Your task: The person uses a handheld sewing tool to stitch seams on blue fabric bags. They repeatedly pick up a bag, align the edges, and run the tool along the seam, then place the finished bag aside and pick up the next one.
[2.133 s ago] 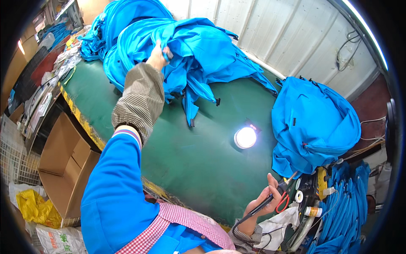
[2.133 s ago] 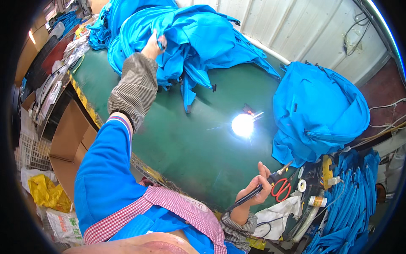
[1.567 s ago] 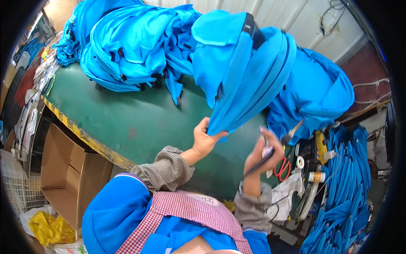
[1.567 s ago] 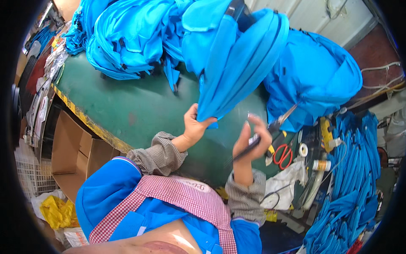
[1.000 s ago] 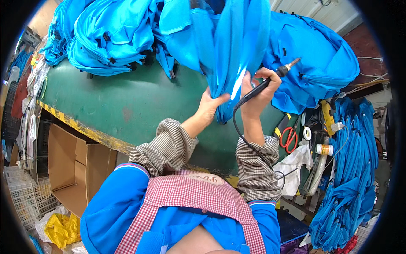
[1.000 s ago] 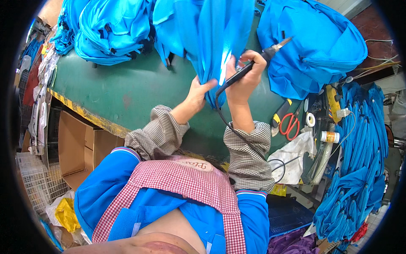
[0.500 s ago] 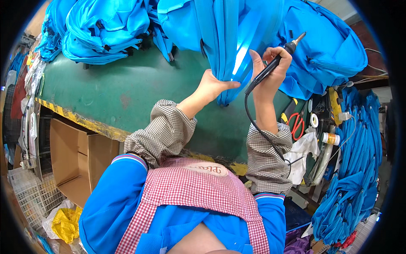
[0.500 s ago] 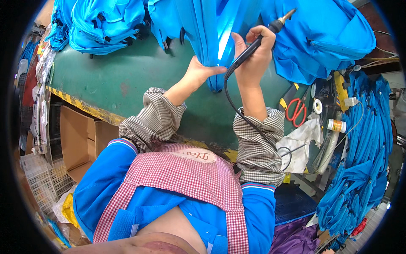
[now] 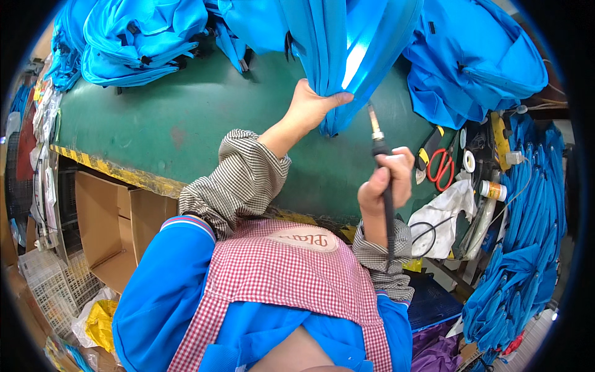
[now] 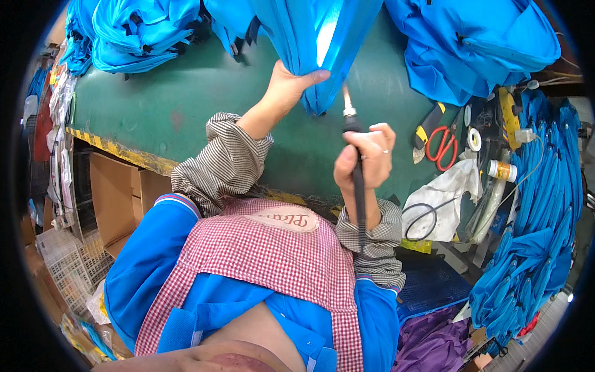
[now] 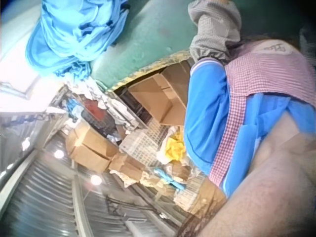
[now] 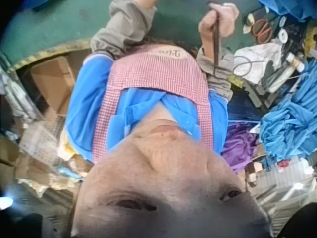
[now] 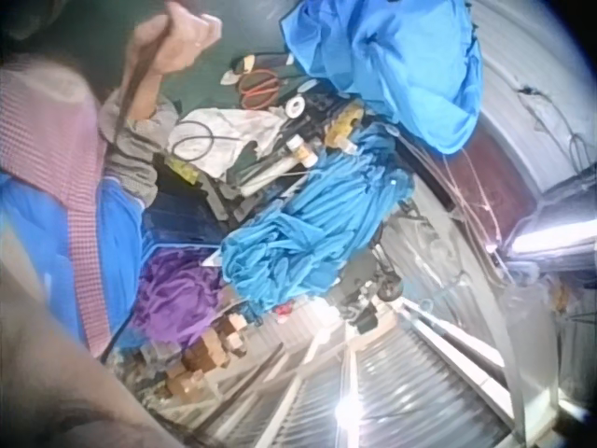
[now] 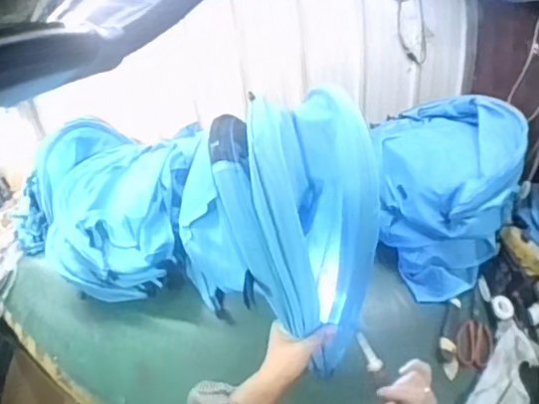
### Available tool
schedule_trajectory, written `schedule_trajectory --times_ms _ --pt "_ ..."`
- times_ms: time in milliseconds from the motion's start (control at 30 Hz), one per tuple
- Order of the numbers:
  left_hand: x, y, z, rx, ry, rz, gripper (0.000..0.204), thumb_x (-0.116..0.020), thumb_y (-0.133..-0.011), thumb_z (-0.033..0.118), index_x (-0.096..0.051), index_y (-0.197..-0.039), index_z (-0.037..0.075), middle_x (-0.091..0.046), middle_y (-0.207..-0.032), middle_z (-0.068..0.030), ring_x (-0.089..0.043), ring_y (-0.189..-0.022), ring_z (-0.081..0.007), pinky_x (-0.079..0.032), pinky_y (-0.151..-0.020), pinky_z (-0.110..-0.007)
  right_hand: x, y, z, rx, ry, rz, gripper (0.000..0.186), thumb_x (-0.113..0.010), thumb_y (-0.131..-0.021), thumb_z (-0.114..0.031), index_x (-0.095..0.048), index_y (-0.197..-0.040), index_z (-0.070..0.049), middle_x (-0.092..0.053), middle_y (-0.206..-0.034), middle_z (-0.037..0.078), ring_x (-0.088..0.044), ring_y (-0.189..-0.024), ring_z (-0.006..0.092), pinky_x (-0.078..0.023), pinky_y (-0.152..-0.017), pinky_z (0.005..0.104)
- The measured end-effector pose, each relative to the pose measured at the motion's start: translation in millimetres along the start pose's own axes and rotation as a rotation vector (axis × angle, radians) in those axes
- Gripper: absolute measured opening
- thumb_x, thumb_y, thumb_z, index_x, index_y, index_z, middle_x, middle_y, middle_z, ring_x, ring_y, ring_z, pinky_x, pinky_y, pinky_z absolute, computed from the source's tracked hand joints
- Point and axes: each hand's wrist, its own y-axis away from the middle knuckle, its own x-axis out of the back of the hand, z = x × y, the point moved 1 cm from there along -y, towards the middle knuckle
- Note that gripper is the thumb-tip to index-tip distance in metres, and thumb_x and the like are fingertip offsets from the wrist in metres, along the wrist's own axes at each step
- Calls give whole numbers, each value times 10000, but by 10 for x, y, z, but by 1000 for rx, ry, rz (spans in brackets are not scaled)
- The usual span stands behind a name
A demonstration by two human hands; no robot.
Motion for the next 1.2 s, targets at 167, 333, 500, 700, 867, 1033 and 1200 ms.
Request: schedule_trajectory --times_ms 167,333,500,700,867,1033,1200 --pt "44 -12 1 73 -23 -36 429 -792 -734 98 -591 -1104 14 -655 -1009 -60 -619 -912 -147 -507 -810 -307 -57 64 36 124 105 -106 52 -567 -775 -113 -592 -808 -81 -474 -581 17 -468 -519 180 -424 -749 377" --pt "39 -21 -24 73 22 -42 424 -790 -733 92 -588 -1099 15 -649 -1015 -55 -618 -908 -146 -508 -805 -310 -113 72 82 141 122 -114 61 -573 -742 -95 -592 -798 -81 -474 -594 28 -474 -534 189 -423 -752 380" --pt "63 -29 -12 67 42 -63 362 -786 -729 78 -593 -1030 19 -647 -975 -51 -612 -879 -131 -508 -776 -302 -148 -101 -68 64 134 -127 61 -587 -751 -55 -608 -808 -63 -502 -625 54 -510 -559 214 -450 -745 391" --pt "144 -4 264 -224 -46 44 468 -780 -739 85 -538 -1128 -12 -641 -1066 -92 -611 -966 -158 -501 -846 -318 -249 -43 289 -419 25 -88 372 -600 -886 -45 -538 -1252 -16 -665 -1050 180 -667 -954 268 -507 -789 319" --pt "46 -53 277 -100 81 -195 503 -786 -736 91 -555 -1172 -8 -639 -1099 -103 -610 -1005 -177 -493 -879 -315 -776 143 424 -663 -491 150 593 -799 -751 -138 -476 -1221 27 -588 -1071 73 -549 -969 148 -436 -858 275" --pt "38 -21 361 -108 -87 -105 482 -803 -713 80 -590 -1139 4 -657 -1057 -87 -620 -973 -168 -500 -864 -319 -794 164 462 -637 -371 320 432 -795 -758 -141 -503 -1048 -8 -562 -977 25 -533 -871 120 -429 -800 244" --pt "24 -105 337 -116 53 -174 492 -814 -699 75 -600 -1137 12 -654 -1077 -85 -618 -979 -169 -504 -860 -319 -656 185 449 -699 -446 138 542 -806 -736 -115 -466 -1140 10 -577 -1065 73 -551 -977 158 -423 -889 280"
